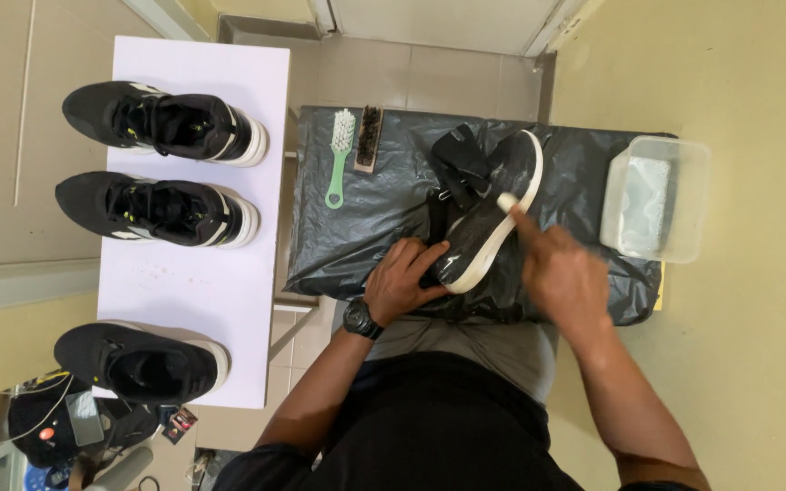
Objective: A person is scrubbing the white midsole of a black sneaker using a toothbrush and a container of cleaning solution.
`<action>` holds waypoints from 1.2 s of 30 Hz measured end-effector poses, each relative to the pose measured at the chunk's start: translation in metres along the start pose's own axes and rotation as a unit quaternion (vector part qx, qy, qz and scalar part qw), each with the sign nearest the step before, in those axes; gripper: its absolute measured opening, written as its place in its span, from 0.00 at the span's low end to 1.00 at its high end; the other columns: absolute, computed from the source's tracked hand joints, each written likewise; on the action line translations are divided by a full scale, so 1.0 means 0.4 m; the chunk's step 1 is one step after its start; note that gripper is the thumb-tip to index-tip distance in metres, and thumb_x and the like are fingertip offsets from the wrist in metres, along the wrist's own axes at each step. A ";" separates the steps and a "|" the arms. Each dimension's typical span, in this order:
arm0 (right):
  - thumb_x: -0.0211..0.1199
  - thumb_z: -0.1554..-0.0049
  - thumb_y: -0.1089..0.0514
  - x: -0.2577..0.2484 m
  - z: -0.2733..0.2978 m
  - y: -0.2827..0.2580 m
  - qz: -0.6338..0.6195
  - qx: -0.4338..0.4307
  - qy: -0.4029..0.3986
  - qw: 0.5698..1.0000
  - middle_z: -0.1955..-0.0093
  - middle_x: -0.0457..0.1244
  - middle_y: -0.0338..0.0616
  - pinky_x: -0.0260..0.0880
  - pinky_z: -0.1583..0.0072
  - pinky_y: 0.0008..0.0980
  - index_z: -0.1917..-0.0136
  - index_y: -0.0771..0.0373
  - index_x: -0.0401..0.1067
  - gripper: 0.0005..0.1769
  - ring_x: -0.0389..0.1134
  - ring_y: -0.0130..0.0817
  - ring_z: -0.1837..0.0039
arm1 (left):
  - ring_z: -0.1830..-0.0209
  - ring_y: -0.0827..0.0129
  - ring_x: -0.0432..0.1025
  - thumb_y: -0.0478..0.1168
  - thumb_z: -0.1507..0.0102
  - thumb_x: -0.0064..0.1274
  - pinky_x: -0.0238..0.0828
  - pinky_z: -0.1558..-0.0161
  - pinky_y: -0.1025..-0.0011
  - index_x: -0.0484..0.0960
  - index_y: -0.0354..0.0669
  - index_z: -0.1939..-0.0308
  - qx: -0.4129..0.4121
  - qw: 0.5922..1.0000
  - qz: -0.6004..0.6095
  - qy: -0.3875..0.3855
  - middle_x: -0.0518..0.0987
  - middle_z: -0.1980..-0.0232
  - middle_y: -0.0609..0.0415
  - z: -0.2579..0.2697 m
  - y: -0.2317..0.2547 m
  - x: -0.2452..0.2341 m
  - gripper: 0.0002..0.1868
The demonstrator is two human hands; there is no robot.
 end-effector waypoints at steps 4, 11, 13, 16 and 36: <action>0.50 0.42 0.52 0.067 0.094 -0.042 -0.004 -0.016 -0.059 0.998 0.62 0.63 0.40 0.77 0.57 0.52 0.26 0.22 0.67 0.33 0.72 0.52 0.63 | 0.61 0.55 0.72 0.49 0.43 0.69 0.73 0.57 0.62 0.78 0.43 0.36 0.006 1.000 -0.003 0.001 0.67 0.65 0.53 -0.003 0.007 -0.002 0.34; 0.52 0.40 0.50 0.052 0.148 -0.092 -0.060 -0.074 -0.051 0.994 0.64 0.64 0.32 0.74 0.64 0.40 0.31 0.21 0.71 0.28 0.71 0.41 0.63 | 0.61 0.54 0.72 0.49 0.42 0.68 0.74 0.58 0.61 0.79 0.43 0.36 0.008 1.000 -0.011 0.006 0.67 0.65 0.53 -0.009 0.013 -0.015 0.32; 0.52 0.41 0.47 0.056 0.134 -0.069 -0.032 -0.070 -0.060 0.995 0.62 0.65 0.34 0.75 0.62 0.46 0.32 0.20 0.71 0.27 0.71 0.44 0.62 | 0.61 0.54 0.72 0.50 0.42 0.68 0.74 0.59 0.61 0.79 0.44 0.36 0.008 1.000 -0.013 0.005 0.67 0.65 0.53 -0.007 0.012 -0.011 0.32; 0.51 0.42 0.51 0.042 0.080 -0.014 0.015 -0.050 -0.037 0.998 0.63 0.63 0.34 0.75 0.61 0.45 0.31 0.18 0.70 0.30 0.71 0.45 0.64 | 0.60 0.52 0.72 0.50 0.41 0.67 0.74 0.57 0.60 0.78 0.43 0.36 0.010 1.000 -0.013 0.002 0.67 0.65 0.52 -0.009 0.009 -0.007 0.32; 0.57 0.39 0.52 -0.015 -0.243 0.108 0.028 -0.064 0.013 0.997 0.59 0.68 0.42 0.76 0.55 0.50 0.38 0.33 0.80 0.19 0.74 0.50 0.56 | 0.60 0.51 0.71 0.52 0.40 0.65 0.73 0.57 0.59 0.76 0.42 0.34 0.010 1.000 -0.013 -0.005 0.67 0.64 0.51 0.003 0.001 0.004 0.34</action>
Point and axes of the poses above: each hand's wrist, its own z-axis away from the middle knuckle, its own x-axis out of the palm, y = z × x, the point moved 10 cm from there along -z, towards the middle knuckle
